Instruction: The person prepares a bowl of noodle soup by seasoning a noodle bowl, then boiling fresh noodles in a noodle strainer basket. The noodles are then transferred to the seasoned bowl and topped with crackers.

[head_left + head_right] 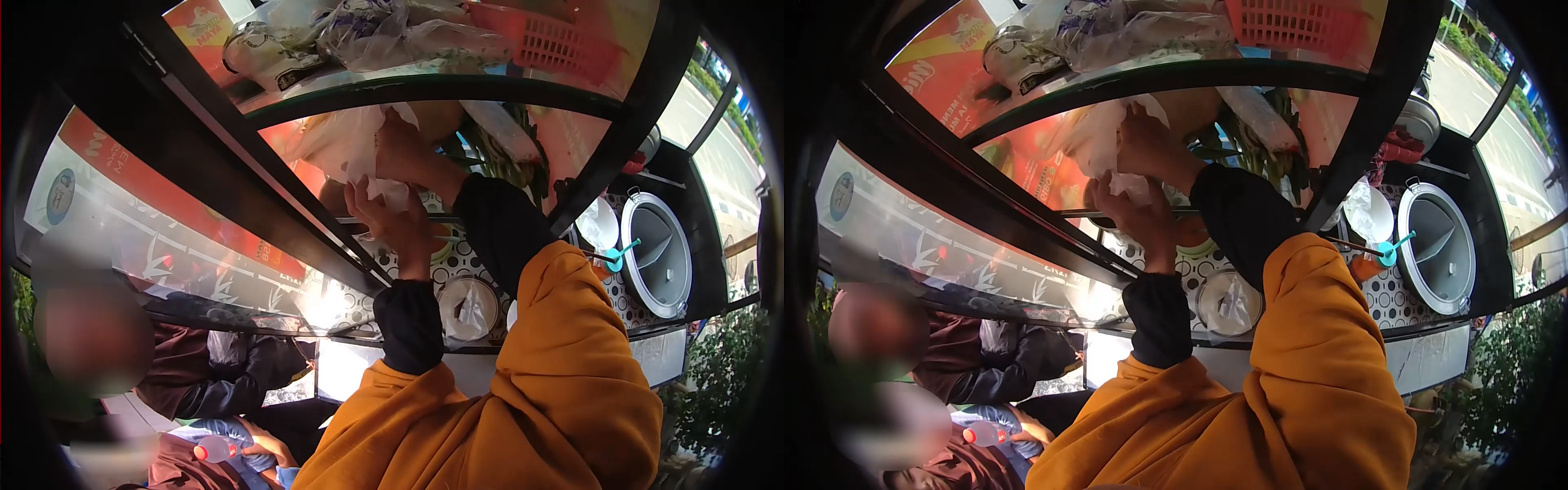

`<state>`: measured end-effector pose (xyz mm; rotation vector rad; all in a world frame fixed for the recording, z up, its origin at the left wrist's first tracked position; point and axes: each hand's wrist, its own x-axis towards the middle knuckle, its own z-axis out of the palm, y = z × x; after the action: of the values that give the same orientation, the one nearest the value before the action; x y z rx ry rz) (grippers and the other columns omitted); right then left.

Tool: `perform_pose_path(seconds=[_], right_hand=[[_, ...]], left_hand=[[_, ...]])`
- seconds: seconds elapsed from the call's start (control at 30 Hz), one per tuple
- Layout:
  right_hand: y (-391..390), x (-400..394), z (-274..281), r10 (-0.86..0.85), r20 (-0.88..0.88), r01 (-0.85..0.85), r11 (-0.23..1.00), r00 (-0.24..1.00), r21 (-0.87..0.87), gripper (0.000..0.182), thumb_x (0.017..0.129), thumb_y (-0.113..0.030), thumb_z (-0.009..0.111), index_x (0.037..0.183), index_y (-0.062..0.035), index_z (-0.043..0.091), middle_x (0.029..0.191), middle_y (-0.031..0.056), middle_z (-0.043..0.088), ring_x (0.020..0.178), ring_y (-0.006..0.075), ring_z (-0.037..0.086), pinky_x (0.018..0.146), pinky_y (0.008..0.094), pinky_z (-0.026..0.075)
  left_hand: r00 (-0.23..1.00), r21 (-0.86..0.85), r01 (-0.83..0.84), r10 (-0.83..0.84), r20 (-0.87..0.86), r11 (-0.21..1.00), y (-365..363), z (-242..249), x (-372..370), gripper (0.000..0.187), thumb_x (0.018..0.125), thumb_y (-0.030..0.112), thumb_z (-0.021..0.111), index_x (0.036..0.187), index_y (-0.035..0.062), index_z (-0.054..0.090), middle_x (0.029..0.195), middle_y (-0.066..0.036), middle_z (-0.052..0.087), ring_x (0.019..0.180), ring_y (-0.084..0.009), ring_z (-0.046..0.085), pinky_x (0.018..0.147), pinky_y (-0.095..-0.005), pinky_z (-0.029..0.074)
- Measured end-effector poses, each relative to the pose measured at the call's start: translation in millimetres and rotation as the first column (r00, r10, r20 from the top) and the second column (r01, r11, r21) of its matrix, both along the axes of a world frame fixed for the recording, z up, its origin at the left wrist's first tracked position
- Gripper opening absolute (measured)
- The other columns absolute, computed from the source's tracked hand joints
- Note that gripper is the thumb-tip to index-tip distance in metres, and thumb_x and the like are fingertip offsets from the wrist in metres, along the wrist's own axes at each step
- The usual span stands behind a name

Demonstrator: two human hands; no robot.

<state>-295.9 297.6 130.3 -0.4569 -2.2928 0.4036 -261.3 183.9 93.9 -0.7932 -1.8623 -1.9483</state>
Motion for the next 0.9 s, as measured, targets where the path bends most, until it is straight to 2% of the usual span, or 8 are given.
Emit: perform_pose_path(seconds=[0.13,0.23,0.33,0.43,0.57,0.67,0.83,0.9], right_hand=[[-2.1,12.5,50.9,0.397,0.158,-0.227,0.76,0.904,-0.609,0.033,0.076,-0.021,0.063,0.102,-0.0016,0.061,0.09,0.0205,0.066,0.083,0.0363,0.064,0.076,0.0418,0.052],[20.4,-41.8,-12.9,0.304,0.206,-0.276,0.949,0.93,-0.155,0.019,0.076,-0.016,0.063,0.088,-0.0014,0.067,0.088,0.0187,0.067,0.079,0.0315,0.066,0.07,0.0402,0.053],[18.0,-45.0,-33.7,0.139,0.182,-0.144,0.99,0.973,0.013,0.02,0.077,-0.021,0.063,0.084,-0.0032,0.068,0.09,0.0171,0.067,0.08,0.0309,0.066,0.07,0.0406,0.051],[6.8,-60.5,-53.9,0.111,0.011,-0.109,0.984,0.994,-0.141,0.022,0.076,-0.025,0.062,0.084,-0.0055,0.069,0.094,0.0172,0.066,0.087,0.0297,0.065,0.073,0.0422,0.05],[6.0,-87.9,-65.3,-0.056,0.309,-0.034,0.959,0.949,0.281,0.028,0.077,-0.024,0.06,0.097,-0.0063,0.068,0.101,0.0147,0.063,0.1,0.0289,0.061,0.081,0.0442,0.048],[13.8,-71.3,-58.5,0.208,-0.071,-0.214,0.971,0.976,-0.102,0.03,0.077,-0.025,0.061,0.097,-0.0051,0.068,0.106,0.015,0.063,0.102,0.0305,0.06,0.084,0.0448,0.047],[44.7,-46.4,7.3,0.106,0.494,0.065,0.946,0.863,-0.316,0.042,0.086,-0.039,0.053,0.109,-0.0074,0.066,0.114,0.0142,0.063,0.108,0.0286,0.059,0.093,0.038,0.044],[57.2,-48.2,7.9,0.088,0.458,0.025,0.972,0.884,-0.234,0.045,0.085,-0.042,0.05,0.113,-0.0093,0.065,0.117,0.0136,0.062,0.11,0.0285,0.058,0.095,0.0374,0.043]], left_hand=[[0.987,0.063,-0.048,0.038,0.154,0.997,8.3,7.7,-16.3,0.04,0.088,0.016,0.062,0.117,-0.0055,0.043,0.118,-0.022,0.05,0.105,-0.0289,0.055,0.087,-0.0364,0.046],[0.937,0.296,-0.013,-0.091,0.337,0.955,7.9,9.0,-15.4,0.026,0.093,0.009,0.054,0.112,-0.0048,0.043,0.102,-0.014,0.056,0.089,-0.0186,0.057,0.076,-0.0276,0.047],[0.975,0.353,-0.093,0.013,0.222,0.931,11.0,6.6,-7.4,0.03,0.091,0.016,0.056,0.11,-0.0061,0.047,0.096,-0.014,0.057,0.081,-0.0201,0.057,0.073,-0.0294,0.047],[0.99,0.332,-0.064,0.017,0.141,0.941,11.3,-1.6,-14.0,0.029,0.093,0.018,0.055,0.109,-0.0045,0.045,0.093,-0.011,0.055,0.075,-0.0167,0.055,0.067,-0.0268,0.046],[0.977,0.404,-0.068,-0.022,0.214,0.912,11.8,8.7,-15.8,0.029,0.097,0.024,0.053,0.105,-0.0027,0.045,0.09,-0.01,0.054,0.074,-0.0121,0.053,0.061,-0.0235,0.044],[0.949,0.422,0.038,-0.165,0.27,0.906,7.5,20.4,-16.9,0.035,0.097,0.026,0.052,0.112,-0.0033,0.041,0.095,-0.01,0.052,0.078,-0.0139,0.052,0.065,-0.0233,0.044],[0.957,0.389,-0.058,-0.06,0.285,0.92,2.4,30.5,-23.6,0.034,0.099,0.03,0.048,0.11,-0.0018,0.04,0.086,-0.005,0.047,0.071,-0.0101,0.047,0.06,-0.0218,0.041],[0.957,0.393,-0.041,-0.077,0.281,0.918,3.0,27.7,-29.4,0.032,0.099,0.029,0.048,0.107,-0.001,0.04,0.083,-0.004,0.044,0.069,-0.0087,0.046,0.059,-0.0205,0.039]])
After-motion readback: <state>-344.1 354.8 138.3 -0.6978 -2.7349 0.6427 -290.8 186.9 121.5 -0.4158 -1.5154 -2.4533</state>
